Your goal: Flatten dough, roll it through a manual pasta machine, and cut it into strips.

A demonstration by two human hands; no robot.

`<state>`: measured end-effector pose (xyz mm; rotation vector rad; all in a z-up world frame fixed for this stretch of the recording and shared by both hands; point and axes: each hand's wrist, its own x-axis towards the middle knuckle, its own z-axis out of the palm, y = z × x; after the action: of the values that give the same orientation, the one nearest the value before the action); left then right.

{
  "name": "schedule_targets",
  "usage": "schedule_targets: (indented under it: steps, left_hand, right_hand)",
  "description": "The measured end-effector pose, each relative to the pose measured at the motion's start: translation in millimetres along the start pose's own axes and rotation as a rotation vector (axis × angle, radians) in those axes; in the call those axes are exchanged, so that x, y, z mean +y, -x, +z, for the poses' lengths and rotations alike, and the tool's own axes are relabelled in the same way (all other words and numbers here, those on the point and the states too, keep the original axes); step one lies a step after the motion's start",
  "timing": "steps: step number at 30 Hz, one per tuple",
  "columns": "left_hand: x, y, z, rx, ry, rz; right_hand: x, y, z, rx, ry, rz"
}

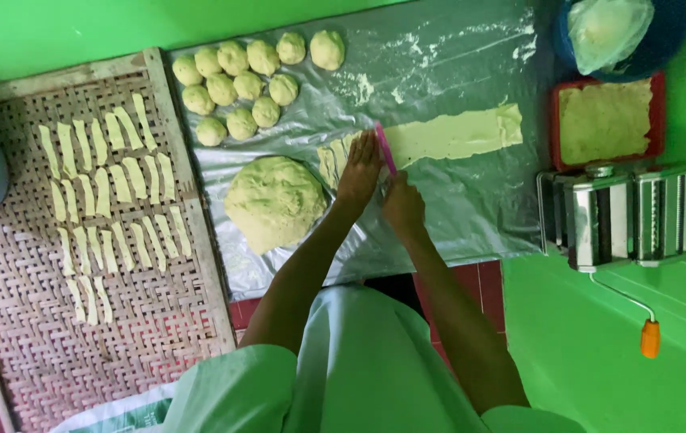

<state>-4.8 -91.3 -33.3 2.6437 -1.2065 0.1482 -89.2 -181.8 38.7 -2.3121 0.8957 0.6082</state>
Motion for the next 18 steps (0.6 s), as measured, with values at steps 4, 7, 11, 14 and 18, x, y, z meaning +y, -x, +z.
schedule_targets:
  steps: [4, 7, 11, 14, 18]
  left_hand:
    - [-5.5, -0.6, 19.4, 0.004, -0.015, 0.007]
    - [-5.7, 1.0, 23.0, -0.002, 0.039, 0.009]
    - [-7.7, 2.7, 12.7, -0.005, 0.012, 0.023]
    - [-9.1, 1.6, 9.7, -0.023, 0.041, 0.025]
    - [-4.0, 0.0, -0.7, -0.061, 0.142, -0.029]
  right_hand:
    - [-2.8, 14.7, -9.8, 0.028, -0.02, -0.01]
    - [-3.3, 28.3, -13.3, 0.008, 0.041, 0.02]
    - [5.2, 34.7, -6.6, 0.011, 0.051, 0.013]
    - [10.9, 37.8, -4.6, 0.012, 0.094, 0.015]
    - [16.4, 41.9, 1.2, 0.049, 0.138, 0.005]
